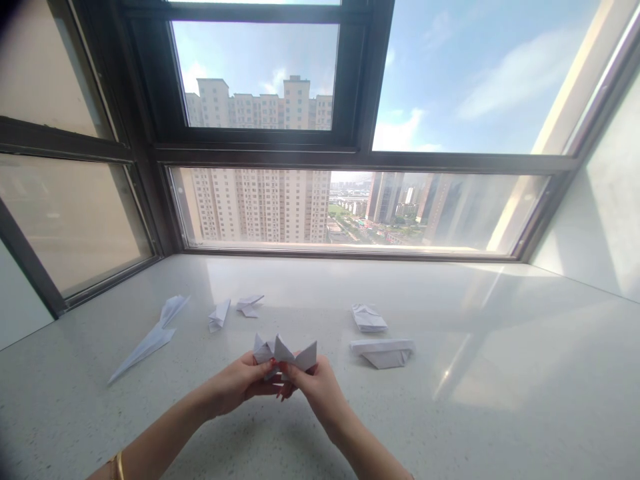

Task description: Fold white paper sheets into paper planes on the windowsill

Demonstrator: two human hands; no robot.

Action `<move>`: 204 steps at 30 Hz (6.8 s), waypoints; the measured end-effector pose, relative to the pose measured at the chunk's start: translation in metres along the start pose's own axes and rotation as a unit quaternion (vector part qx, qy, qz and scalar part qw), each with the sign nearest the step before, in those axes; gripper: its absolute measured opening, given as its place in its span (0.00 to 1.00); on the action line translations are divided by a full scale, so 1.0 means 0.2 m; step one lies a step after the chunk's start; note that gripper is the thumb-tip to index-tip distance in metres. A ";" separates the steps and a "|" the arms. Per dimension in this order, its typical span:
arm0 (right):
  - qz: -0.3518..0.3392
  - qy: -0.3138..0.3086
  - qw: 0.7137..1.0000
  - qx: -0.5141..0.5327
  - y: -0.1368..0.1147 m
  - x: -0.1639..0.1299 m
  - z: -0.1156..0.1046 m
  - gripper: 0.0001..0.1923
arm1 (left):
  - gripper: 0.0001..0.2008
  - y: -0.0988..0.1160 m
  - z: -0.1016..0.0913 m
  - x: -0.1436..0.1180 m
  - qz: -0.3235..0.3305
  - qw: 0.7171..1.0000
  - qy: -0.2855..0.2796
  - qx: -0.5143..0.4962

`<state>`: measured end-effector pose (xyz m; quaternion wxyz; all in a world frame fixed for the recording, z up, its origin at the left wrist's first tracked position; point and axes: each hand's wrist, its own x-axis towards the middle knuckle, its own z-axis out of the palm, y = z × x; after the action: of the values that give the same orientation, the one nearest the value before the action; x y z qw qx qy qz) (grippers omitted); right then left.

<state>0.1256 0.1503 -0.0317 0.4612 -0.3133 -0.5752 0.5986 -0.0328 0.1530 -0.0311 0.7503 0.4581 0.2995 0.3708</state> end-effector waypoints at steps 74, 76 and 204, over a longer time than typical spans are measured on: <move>0.008 0.049 0.995 -0.089 -0.09 -0.06 0.01 0.20 | 0.05 0.20 0.02 -0.15 0.531 0.353 0.094 0.765; 0.012 0.046 0.996 -0.071 -0.10 -0.06 0.01 0.21 | 0.05 0.20 0.02 -0.15 0.536 0.343 0.089 0.766; 0.002 0.054 0.992 -0.112 -0.07 -0.03 -0.02 0.19 | 0.06 0.10 0.12 -0.06 0.281 0.920 0.124 0.243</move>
<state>0.1334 0.1444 -0.0198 0.4524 -0.3964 -0.6119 0.5137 -0.0266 0.1376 -0.0025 0.4379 0.6419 0.3299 0.5362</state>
